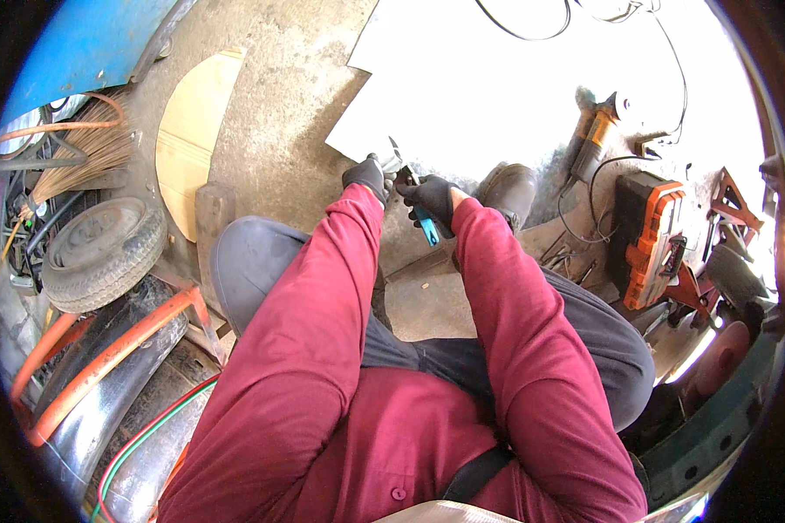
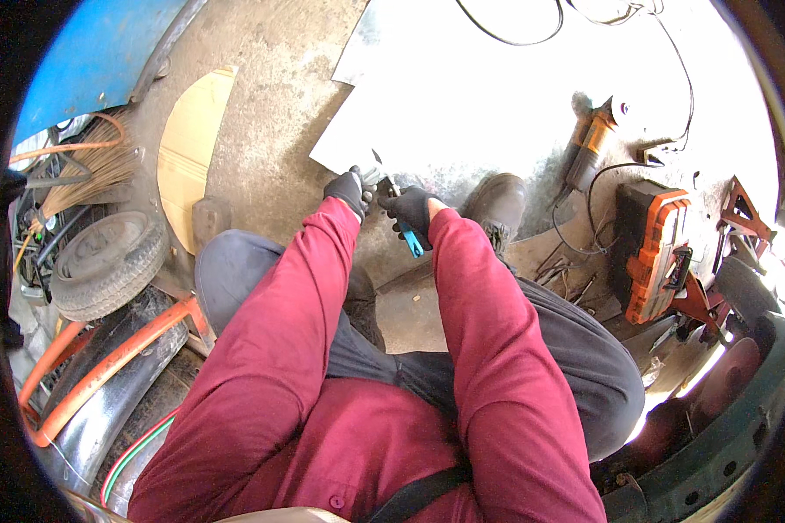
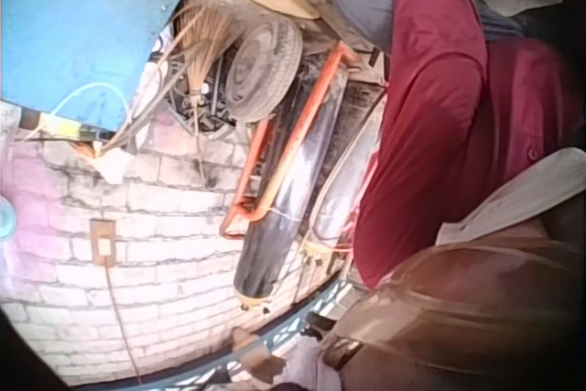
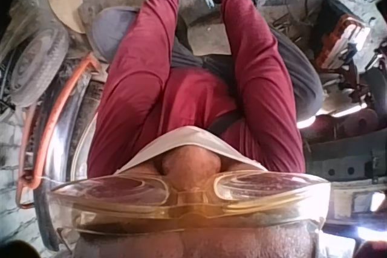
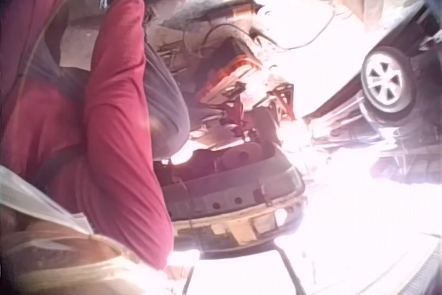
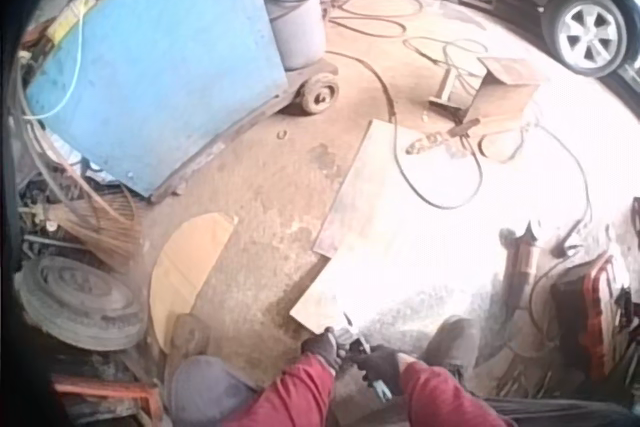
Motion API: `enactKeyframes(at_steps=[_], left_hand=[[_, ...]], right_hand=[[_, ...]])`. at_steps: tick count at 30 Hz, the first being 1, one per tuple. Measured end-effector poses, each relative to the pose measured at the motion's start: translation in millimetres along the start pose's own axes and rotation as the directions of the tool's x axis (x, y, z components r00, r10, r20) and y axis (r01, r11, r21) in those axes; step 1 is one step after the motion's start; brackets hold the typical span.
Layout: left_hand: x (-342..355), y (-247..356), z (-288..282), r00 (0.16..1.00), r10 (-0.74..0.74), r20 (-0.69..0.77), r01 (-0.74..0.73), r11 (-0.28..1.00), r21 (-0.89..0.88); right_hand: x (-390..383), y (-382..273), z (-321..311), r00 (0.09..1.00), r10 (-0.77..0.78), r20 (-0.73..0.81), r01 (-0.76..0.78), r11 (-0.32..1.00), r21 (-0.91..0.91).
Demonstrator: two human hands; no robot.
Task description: The person sits on the floor and uses tin snips to cut a sheet of metal into a curved shape. After cutting, the person lifts the shaped metal piece and places it against a large curved metal component.
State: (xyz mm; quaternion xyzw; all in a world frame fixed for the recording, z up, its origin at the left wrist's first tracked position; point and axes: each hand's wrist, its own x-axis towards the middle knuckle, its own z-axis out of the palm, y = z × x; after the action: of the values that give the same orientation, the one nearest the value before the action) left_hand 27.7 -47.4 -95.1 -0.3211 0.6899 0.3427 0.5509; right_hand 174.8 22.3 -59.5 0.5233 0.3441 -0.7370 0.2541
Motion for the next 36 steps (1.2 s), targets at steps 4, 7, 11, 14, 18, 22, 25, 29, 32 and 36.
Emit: enactKeyframes(at_steps=[4,7,11,14,18,22,25,29,32,36], left_hand=[[-5,6,2,0.998,-0.007,0.065,0.012,0.997,-0.08],[-12,6,4,0.999,-0.004,0.053,0.008,0.997,-0.077],[-15,5,6,0.994,0.014,0.111,0.003,0.988,-0.152],[-15,8,7,0.994,0.012,0.111,0.012,0.978,-0.208],[-26,16,9,0.985,0.065,0.162,-0.047,0.993,-0.109],[-41,18,12,0.99,0.022,0.141,0.005,0.982,-0.186],[-32,16,12,0.988,0.04,0.152,-0.011,0.983,-0.184],[-19,16,11,0.989,-0.001,0.146,0.035,0.973,-0.228],[-9,6,2,0.992,0.018,0.121,0.0,0.989,-0.15],[-3,13,-25,0.981,-0.009,0.193,0.025,0.996,-0.081]], right_hand=[[-1,1,16,0.999,-0.031,-0.038,0.033,0.998,0.051],[-3,-2,21,0.997,-0.026,-0.076,0.032,0.997,0.073],[4,1,35,0.983,0.011,-0.181,-0.013,1.0,-0.008],[6,7,35,0.979,-0.062,-0.192,0.072,0.996,0.045],[13,-10,6,0.994,-0.103,0.045,0.1,0.993,0.063],[5,-6,14,0.992,-0.127,-0.012,0.127,0.98,0.15],[10,-6,15,0.994,-0.075,-0.08,0.084,0.991,0.104],[15,-8,24,0.968,-0.075,-0.238,0.051,0.993,-0.105],[12,-4,32,0.974,-0.099,-0.202,0.1,0.995,-0.003],[22,-2,35,0.974,-0.113,-0.198,0.127,0.99,0.061]])
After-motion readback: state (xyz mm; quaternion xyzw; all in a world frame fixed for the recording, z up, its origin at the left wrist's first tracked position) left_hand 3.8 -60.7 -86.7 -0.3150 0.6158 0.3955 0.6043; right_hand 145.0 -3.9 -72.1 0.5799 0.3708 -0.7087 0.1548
